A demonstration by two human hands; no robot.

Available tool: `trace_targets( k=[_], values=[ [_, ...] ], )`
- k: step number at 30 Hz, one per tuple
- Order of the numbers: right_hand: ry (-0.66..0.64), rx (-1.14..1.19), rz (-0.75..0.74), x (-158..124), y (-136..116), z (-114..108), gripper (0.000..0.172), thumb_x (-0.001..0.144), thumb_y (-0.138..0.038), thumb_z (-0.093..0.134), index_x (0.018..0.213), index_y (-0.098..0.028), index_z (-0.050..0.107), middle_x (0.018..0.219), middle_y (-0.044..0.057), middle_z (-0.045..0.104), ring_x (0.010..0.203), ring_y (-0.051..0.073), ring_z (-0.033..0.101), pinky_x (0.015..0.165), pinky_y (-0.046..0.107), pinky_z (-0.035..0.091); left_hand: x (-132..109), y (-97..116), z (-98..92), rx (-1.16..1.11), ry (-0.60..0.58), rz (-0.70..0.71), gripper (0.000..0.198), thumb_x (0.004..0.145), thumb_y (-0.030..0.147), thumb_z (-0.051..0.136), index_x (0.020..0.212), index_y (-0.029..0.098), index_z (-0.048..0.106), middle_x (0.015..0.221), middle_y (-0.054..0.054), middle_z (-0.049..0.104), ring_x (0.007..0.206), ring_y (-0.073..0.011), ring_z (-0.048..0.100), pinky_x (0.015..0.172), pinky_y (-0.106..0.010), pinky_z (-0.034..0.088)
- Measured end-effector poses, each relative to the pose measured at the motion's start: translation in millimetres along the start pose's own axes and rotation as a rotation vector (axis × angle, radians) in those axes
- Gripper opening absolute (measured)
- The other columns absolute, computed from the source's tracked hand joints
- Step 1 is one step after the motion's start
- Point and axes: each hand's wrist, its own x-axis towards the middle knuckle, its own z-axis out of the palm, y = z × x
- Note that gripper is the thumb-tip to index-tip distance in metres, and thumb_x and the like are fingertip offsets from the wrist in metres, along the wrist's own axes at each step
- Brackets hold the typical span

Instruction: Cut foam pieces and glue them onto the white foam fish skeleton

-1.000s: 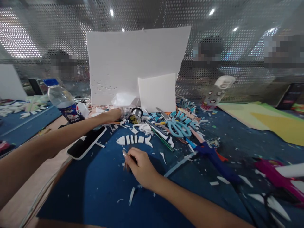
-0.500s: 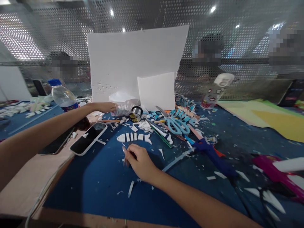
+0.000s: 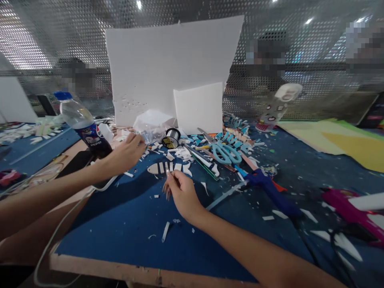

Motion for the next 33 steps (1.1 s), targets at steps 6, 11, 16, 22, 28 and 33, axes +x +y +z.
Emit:
trace_targets(
  k=[6,11,16,22,28,33],
  values=[
    [0.066,0.047,0.043,-4,-2,1,0.035,0.087,-0.044,0.044,0.061,-0.020,0.041,0.047,-0.006,0.041,0.037,0.007,0.039,0.037,0.020,0.034,-32,67,2.6,-0.137,0.007,0.113,0.021,0.086,0.017,0.040,0.078,0.013,0.059,0.086,-0.011,0.054,0.082,-0.0242,0.046,0.071,-0.036,0.042],
    [0.104,0.061,0.102,-3,-1,-1,0.036,0.087,-0.045,0.045,0.061,-0.020,0.040,0.044,-0.008,0.037,0.032,0.005,0.034,0.031,0.018,0.028,-35,69,14.2,-0.231,0.019,0.068,0.025,0.090,0.025,0.036,0.081,0.013,0.057,0.087,-0.011,0.050,0.080,-0.0235,0.042,0.069,-0.036,0.044],
    [0.082,0.042,0.116,-2,0,-1,0.037,0.087,-0.045,0.045,0.061,-0.020,0.043,0.043,-0.008,0.039,0.028,0.003,0.029,0.028,0.018,0.022,-38,66,17.4,-0.405,0.069,0.002,0.019,0.088,0.021,0.040,0.078,0.012,0.054,0.089,-0.011,0.048,0.080,-0.0230,0.038,0.069,-0.038,0.044],
    [0.048,0.007,0.111,-2,3,-3,0.036,0.088,-0.044,0.044,0.061,-0.020,0.045,0.042,-0.007,0.042,0.027,0.003,0.031,0.028,0.019,0.021,-42,65,20.3,-0.545,0.105,-0.074,0.016,0.088,0.018,0.039,0.077,0.015,0.051,0.092,-0.010,0.048,0.083,-0.0222,0.039,0.069,-0.038,0.043],
    [0.023,-0.014,0.101,-1,3,-2,0.036,0.088,-0.043,0.044,0.060,-0.021,0.045,0.042,-0.007,0.042,0.026,0.003,0.030,0.027,0.019,0.021,-40,61,21.1,-0.616,0.212,-0.107,0.019,0.090,0.017,0.039,0.073,0.016,0.049,0.085,-0.006,0.050,0.077,-0.0180,0.039,0.069,-0.034,0.041],
    [-0.016,-0.062,0.080,-4,4,-3,0.034,0.089,-0.040,0.043,0.062,-0.021,0.047,0.046,-0.006,0.044,0.029,0.003,0.032,0.029,0.019,0.024,-41,58,21.2,-0.679,0.255,-0.076,0.020,0.088,0.020,0.048,0.068,0.015,0.049,0.078,-0.003,0.050,0.072,-0.0143,0.044,0.064,-0.028,0.041]
  ],
)
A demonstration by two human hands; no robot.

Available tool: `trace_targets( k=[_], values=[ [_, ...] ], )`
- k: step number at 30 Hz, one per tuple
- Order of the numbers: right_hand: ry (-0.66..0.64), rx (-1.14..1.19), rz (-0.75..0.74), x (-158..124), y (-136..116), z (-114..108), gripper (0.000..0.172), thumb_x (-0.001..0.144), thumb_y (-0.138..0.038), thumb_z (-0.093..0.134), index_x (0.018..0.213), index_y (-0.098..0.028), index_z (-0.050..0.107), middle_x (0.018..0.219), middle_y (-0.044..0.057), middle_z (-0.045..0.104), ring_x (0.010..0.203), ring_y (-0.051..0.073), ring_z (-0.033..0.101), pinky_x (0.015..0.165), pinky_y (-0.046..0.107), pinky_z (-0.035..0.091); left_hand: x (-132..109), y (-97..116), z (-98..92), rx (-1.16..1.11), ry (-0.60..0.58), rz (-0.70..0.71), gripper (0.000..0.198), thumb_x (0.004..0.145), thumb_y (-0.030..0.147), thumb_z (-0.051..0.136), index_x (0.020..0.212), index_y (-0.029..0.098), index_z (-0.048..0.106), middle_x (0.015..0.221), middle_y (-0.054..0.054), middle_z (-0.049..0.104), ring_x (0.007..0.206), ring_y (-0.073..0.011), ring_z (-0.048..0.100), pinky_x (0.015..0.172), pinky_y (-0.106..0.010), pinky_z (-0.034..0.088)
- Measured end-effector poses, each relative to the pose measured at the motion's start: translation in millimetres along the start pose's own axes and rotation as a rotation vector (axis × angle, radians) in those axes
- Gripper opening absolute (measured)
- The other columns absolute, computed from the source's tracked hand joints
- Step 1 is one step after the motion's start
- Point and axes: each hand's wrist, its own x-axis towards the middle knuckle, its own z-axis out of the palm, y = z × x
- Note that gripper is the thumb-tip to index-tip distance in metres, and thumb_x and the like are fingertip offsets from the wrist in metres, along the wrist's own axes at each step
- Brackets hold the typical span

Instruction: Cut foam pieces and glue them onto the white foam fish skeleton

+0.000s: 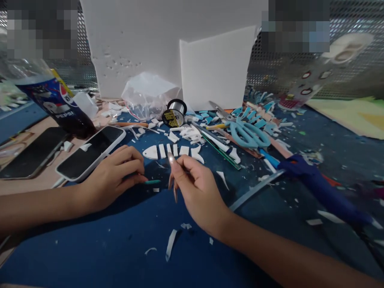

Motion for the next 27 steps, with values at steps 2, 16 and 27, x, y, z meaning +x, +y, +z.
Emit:
trace_targets(
  k=[2,16,27],
  values=[
    [-0.024,-0.049,-0.045,-1,0,-1,0.033,0.090,-0.039,0.043,0.063,-0.021,0.048,0.049,-0.005,0.046,0.034,0.005,0.039,0.032,0.019,0.030,-1,0,0.0,-0.009,0.035,0.005,0.021,0.087,0.022,0.050,0.067,0.016,0.049,0.076,-0.002,0.050,0.070,-0.0131,0.046,0.062,-0.026,0.041],
    [-0.057,-0.499,-0.364,-9,-10,7,0.027,0.089,-0.021,0.044,0.063,-0.020,0.048,0.049,-0.004,0.046,0.041,0.007,0.043,0.042,0.021,0.034,-1,3,5.8,0.058,0.222,0.112,0.019,0.078,0.026,0.064,0.066,0.013,0.056,0.068,-0.001,0.049,0.062,-0.0116,0.044,0.057,-0.026,0.037],
    [-0.090,-0.501,-0.357,-9,-11,8,0.027,0.091,-0.023,0.043,0.065,-0.019,0.048,0.050,-0.004,0.047,0.044,0.007,0.046,0.044,0.020,0.035,1,6,4.4,0.073,0.273,0.172,0.019,0.077,0.025,0.064,0.064,0.013,0.057,0.065,-0.002,0.052,0.060,-0.0123,0.043,0.056,-0.027,0.036]
  ],
)
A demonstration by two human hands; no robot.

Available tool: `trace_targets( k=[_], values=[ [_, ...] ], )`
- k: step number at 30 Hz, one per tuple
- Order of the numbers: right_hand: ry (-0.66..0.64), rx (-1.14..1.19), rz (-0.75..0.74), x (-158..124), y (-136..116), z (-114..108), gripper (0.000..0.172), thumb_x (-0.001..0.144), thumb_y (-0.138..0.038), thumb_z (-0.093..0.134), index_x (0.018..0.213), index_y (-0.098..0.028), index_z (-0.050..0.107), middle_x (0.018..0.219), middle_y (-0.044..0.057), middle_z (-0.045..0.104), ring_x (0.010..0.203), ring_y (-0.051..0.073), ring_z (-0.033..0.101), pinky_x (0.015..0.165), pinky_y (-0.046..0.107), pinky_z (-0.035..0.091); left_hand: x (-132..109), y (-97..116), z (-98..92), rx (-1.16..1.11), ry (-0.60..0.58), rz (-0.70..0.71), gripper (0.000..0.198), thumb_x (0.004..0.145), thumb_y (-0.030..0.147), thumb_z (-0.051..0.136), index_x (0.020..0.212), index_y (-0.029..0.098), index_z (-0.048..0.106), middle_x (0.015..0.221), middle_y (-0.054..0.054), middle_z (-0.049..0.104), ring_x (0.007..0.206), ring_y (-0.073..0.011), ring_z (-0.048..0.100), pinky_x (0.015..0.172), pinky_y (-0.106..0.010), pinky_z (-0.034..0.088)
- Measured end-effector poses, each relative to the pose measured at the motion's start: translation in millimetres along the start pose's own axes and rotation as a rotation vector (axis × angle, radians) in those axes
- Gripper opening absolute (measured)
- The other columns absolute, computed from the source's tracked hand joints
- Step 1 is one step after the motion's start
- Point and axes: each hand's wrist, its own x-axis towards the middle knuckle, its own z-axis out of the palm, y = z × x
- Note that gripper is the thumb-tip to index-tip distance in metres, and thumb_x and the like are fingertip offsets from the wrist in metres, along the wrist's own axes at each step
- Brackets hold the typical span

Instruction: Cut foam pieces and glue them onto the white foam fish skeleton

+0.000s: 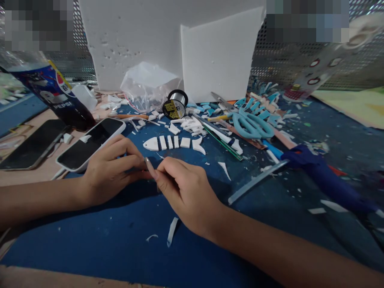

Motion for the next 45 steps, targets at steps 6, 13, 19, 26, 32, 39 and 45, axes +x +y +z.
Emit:
trace_targets(
  k=[6,13,19,26,32,39,45],
  values=[
    [0.013,-0.001,0.016,0.6,-0.1,0.5,0.028,0.090,-0.023,0.043,0.063,-0.019,0.046,0.049,-0.004,0.046,0.043,0.007,0.045,0.044,0.021,0.035,-0.4,0.5,0.0,-0.003,0.006,0.001,0.021,0.079,0.026,0.063,0.063,0.014,0.057,0.065,-0.001,0.052,0.059,-0.0116,0.043,0.055,-0.026,0.035],
    [0.017,0.001,0.017,1.5,-0.3,0.9,0.028,0.090,-0.023,0.043,0.063,-0.019,0.048,0.048,-0.005,0.045,0.042,0.007,0.045,0.044,0.020,0.035,-0.1,-0.3,0.1,0.006,0.016,0.015,0.020,0.078,0.027,0.063,0.063,0.014,0.058,0.064,-0.002,0.052,0.059,-0.0125,0.041,0.055,-0.026,0.035],
    [0.006,-0.005,0.019,1.8,-0.3,0.0,0.027,0.090,-0.023,0.043,0.064,-0.019,0.047,0.048,-0.005,0.046,0.042,0.006,0.046,0.043,0.019,0.035,-1.0,-0.6,0.0,0.011,0.001,0.011,0.021,0.079,0.027,0.062,0.063,0.015,0.057,0.065,-0.001,0.053,0.060,-0.0120,0.041,0.057,-0.027,0.036],
    [0.001,-0.003,0.020,1.8,-1.0,0.0,0.027,0.090,-0.023,0.044,0.063,-0.019,0.047,0.048,-0.005,0.045,0.040,0.006,0.044,0.042,0.019,0.034,-0.5,-0.6,0.2,0.014,0.008,0.018,0.022,0.079,0.027,0.063,0.062,0.014,0.057,0.066,-0.002,0.052,0.060,-0.0121,0.040,0.057,-0.026,0.036],
    [-0.006,-0.008,0.051,2.8,-0.2,0.8,0.028,0.090,-0.023,0.043,0.062,-0.019,0.044,0.047,-0.006,0.041,0.038,0.005,0.038,0.040,0.020,0.030,-1.5,-1.0,1.2,0.015,-0.001,0.017,0.022,0.080,0.028,0.062,0.063,0.015,0.057,0.067,-0.002,0.054,0.062,-0.0122,0.041,0.058,-0.026,0.037],
    [-0.049,0.003,0.038,5.5,1.8,3.2,0.029,0.089,-0.021,0.043,0.060,-0.019,0.039,0.051,-0.007,0.033,0.040,0.005,0.032,0.041,0.020,0.025,-0.5,1.6,-0.9,0.043,0.023,0.074,0.014,0.077,0.022,0.064,0.066,0.015,0.059,0.074,-0.004,0.062,0.068,-0.0140,0.045,0.060,-0.027,0.042],
    [-0.056,0.051,0.012,6.3,1.6,3.0,0.034,0.090,-0.020,0.040,0.058,-0.019,0.031,0.051,-0.007,0.028,0.043,0.006,0.028,0.042,0.021,0.022,0.5,5.7,-3.3,0.072,0.028,0.114,0.012,0.078,0.020,0.063,0.069,0.014,0.060,0.078,-0.005,0.065,0.071,-0.0162,0.049,0.060,-0.030,0.044]
  ],
)
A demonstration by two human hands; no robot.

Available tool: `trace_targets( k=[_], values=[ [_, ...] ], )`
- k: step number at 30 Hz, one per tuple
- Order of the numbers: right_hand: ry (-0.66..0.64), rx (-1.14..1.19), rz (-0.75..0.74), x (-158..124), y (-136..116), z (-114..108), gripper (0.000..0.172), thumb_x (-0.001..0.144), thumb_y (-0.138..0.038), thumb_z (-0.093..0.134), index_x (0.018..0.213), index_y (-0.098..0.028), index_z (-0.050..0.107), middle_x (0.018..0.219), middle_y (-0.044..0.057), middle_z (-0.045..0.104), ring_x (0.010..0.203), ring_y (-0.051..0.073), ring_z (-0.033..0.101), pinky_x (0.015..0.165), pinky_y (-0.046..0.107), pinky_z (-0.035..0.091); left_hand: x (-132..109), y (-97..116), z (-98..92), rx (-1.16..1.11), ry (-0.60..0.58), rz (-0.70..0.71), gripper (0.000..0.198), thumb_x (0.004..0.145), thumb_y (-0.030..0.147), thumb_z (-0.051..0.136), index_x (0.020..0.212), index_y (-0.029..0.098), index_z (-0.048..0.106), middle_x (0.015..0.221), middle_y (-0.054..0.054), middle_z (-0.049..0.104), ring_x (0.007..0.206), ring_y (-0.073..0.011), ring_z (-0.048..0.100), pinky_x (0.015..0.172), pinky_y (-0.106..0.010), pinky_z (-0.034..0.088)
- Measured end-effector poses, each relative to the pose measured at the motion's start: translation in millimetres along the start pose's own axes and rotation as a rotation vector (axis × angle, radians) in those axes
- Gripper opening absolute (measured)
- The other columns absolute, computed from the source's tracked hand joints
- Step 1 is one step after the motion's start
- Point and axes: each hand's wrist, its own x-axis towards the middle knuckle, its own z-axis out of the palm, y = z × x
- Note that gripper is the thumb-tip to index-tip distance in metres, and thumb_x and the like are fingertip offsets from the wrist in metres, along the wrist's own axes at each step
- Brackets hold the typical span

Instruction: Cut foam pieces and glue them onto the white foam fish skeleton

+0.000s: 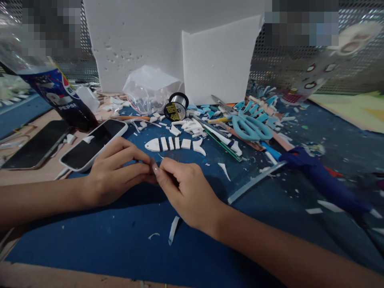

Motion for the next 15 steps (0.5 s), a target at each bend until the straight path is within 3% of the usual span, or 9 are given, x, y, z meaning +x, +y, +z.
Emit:
trace_targets(
  k=[9,15],
  values=[
    [-0.059,0.168,0.131,2.5,3.0,0.3,0.036,0.092,-0.034,0.038,0.060,-0.018,0.040,0.054,-0.007,0.028,0.046,0.006,0.027,0.043,0.021,0.022,1.4,-3.9,3.7,-0.109,0.001,-0.040,0.017,0.079,0.028,0.062,0.069,0.014,0.058,0.075,-0.005,0.062,0.070,-0.0143,0.046,0.064,-0.028,0.043],
    [-0.079,0.365,0.235,1.4,3.1,-1.1,0.036,0.092,-0.041,0.035,0.064,-0.019,0.042,0.044,-0.009,0.031,0.036,0.005,0.028,0.037,0.020,0.023,1.4,-5.1,4.8,-0.123,-0.014,-0.048,0.021,0.079,0.031,0.061,0.068,0.014,0.055,0.072,-0.004,0.060,0.069,-0.0144,0.045,0.062,-0.027,0.041]
  ],
)
